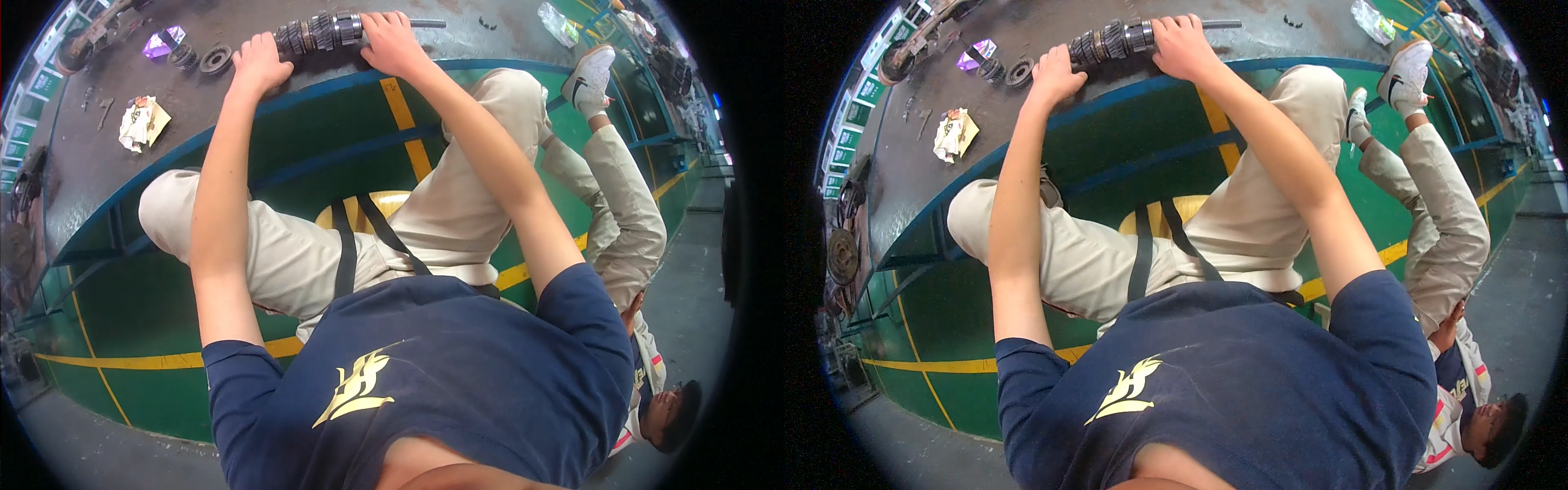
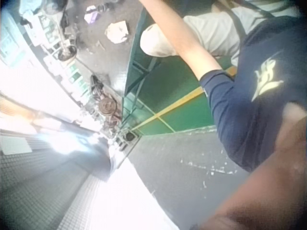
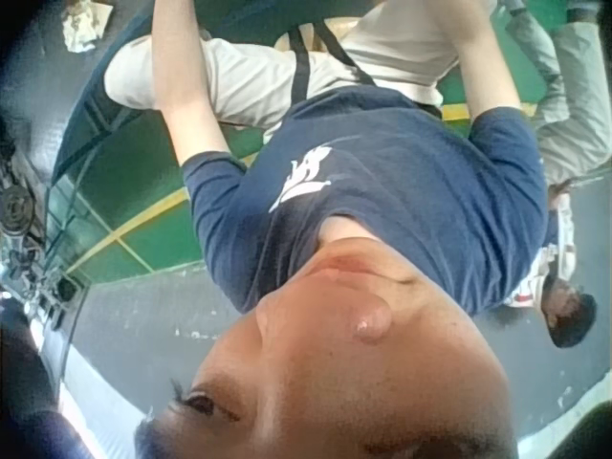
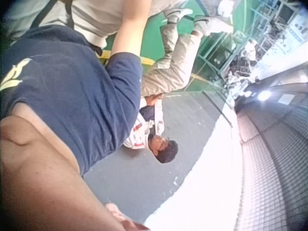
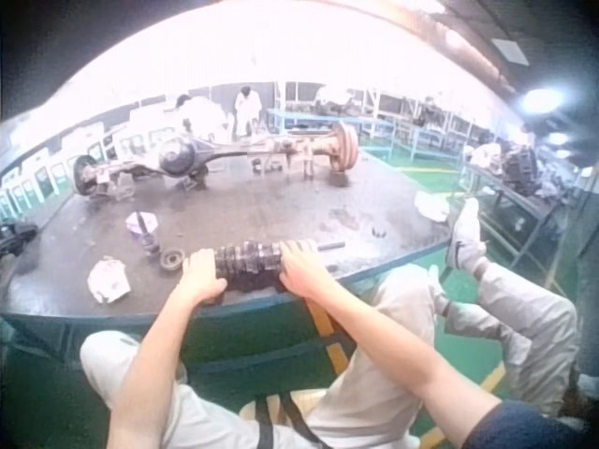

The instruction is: The person rotates a transmission gear shaft assembly by hand on a workbench, checking the individual gears and the central shaft.

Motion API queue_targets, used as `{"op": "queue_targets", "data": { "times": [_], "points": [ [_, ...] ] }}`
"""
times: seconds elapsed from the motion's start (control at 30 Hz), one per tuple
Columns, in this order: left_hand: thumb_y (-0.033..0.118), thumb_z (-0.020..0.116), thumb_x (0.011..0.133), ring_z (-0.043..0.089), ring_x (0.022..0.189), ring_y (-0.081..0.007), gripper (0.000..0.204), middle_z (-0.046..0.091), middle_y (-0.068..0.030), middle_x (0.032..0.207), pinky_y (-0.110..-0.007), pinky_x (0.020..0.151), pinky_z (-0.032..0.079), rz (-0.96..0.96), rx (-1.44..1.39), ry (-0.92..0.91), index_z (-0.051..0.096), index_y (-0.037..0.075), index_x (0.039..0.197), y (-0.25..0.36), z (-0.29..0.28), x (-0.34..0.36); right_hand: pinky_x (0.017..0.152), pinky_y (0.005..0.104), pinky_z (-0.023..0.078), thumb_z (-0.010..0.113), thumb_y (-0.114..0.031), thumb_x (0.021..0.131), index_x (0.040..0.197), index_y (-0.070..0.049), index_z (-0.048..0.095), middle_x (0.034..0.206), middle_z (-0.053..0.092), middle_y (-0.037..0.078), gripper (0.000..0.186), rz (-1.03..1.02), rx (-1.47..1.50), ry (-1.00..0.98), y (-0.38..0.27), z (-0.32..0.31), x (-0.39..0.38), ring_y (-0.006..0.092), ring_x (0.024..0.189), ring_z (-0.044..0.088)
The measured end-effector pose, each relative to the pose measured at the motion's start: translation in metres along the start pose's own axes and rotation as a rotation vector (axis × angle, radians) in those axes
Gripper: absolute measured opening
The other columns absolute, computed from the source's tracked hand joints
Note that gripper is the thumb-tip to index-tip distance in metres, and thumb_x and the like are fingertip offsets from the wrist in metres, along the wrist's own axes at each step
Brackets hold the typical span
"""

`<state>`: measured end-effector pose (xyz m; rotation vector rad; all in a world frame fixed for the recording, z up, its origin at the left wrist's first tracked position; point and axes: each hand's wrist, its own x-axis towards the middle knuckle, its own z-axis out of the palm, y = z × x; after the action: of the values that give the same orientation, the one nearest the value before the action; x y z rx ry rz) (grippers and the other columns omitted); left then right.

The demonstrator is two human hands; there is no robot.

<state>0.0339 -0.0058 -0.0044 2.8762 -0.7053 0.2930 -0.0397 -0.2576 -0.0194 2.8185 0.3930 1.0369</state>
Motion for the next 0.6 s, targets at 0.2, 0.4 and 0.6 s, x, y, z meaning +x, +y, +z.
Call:
{"op": "queue_targets", "data": {
  "times": [0.2,0.4,0.6],
  "points": [
    [0.017,0.063,0.072,0.050,0.120,-0.0353,0.053,0.057,-0.0179,0.123,-0.048,0.105,0.035,0.014,0.016,-0.115,0.054,-0.001,0.120,-0.001,-0.016,-0.005,0.095,0.0486,0.038,0.062,-0.014,0.069,0.114,0.005,0.052,0.108,0.055,0.026,0.050,0.065,0.283,-0.030,-0.008,-0.019,0.011,0.0421,0.106,0.049],
    [0.016,0.063,0.071,0.052,0.118,-0.0360,0.051,0.057,-0.0200,0.122,-0.047,0.105,0.036,0.031,-0.038,-0.089,0.054,-0.002,0.118,0.001,-0.015,-0.015,0.113,0.0543,0.022,0.066,-0.013,0.075,0.130,0.003,0.047,0.125,0.054,0.021,0.061,0.025,0.042,-0.039,-0.009,-0.008,-0.002,0.0348,0.126,0.045],
    [0.029,0.065,0.075,0.030,0.141,-0.0311,0.079,0.041,-0.0184,0.145,-0.057,0.114,0.020,0.039,0.117,0.030,0.036,-0.004,0.142,0.007,-0.001,-0.031,0.115,0.0571,0.016,0.064,-0.012,0.077,0.136,0.004,0.042,0.138,0.046,0.021,0.065,0.107,0.129,-0.072,-0.014,-0.002,-0.009,0.0349,0.136,0.036]
  ]
}}
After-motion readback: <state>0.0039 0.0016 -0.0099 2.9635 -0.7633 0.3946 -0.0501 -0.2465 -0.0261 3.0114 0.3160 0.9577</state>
